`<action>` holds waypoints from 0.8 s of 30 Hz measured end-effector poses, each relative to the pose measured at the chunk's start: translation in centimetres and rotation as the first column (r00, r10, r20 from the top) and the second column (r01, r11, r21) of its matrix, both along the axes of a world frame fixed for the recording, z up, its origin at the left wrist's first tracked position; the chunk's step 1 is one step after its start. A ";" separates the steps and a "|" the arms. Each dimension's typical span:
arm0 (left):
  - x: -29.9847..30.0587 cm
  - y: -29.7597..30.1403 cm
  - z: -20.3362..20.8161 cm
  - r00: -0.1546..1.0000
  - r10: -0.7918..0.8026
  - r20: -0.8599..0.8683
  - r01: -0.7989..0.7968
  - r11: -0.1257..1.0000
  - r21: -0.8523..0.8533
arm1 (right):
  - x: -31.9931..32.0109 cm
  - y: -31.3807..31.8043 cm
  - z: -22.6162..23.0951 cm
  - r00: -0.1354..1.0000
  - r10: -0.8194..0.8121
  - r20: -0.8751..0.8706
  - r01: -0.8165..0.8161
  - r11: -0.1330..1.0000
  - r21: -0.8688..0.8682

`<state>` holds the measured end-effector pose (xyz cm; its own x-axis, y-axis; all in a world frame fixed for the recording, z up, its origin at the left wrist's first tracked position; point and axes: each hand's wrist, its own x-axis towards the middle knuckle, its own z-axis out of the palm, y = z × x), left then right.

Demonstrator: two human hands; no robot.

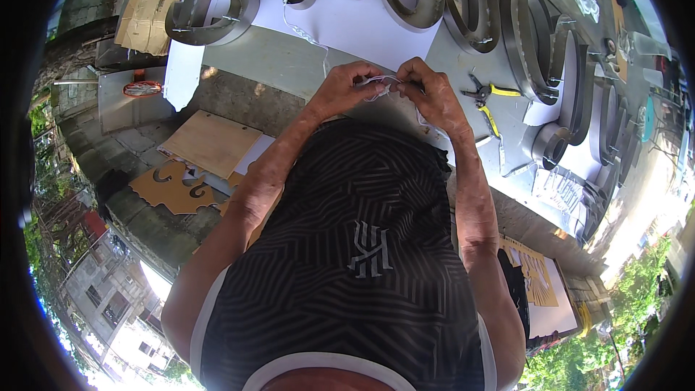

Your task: Prepare and assemble materials for sign fabrication, including handling LED strips and adhesive.

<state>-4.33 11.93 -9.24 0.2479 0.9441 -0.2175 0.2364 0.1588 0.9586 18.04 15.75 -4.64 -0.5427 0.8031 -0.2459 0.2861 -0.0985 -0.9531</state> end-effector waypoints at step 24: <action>-0.7 0.7 2.5 0.964 0.093 0.248 0.015 0.916 -0.401 | -1.1 -1.2 -0.1 0.999 0.034 0.006 -0.034 0.951 0.306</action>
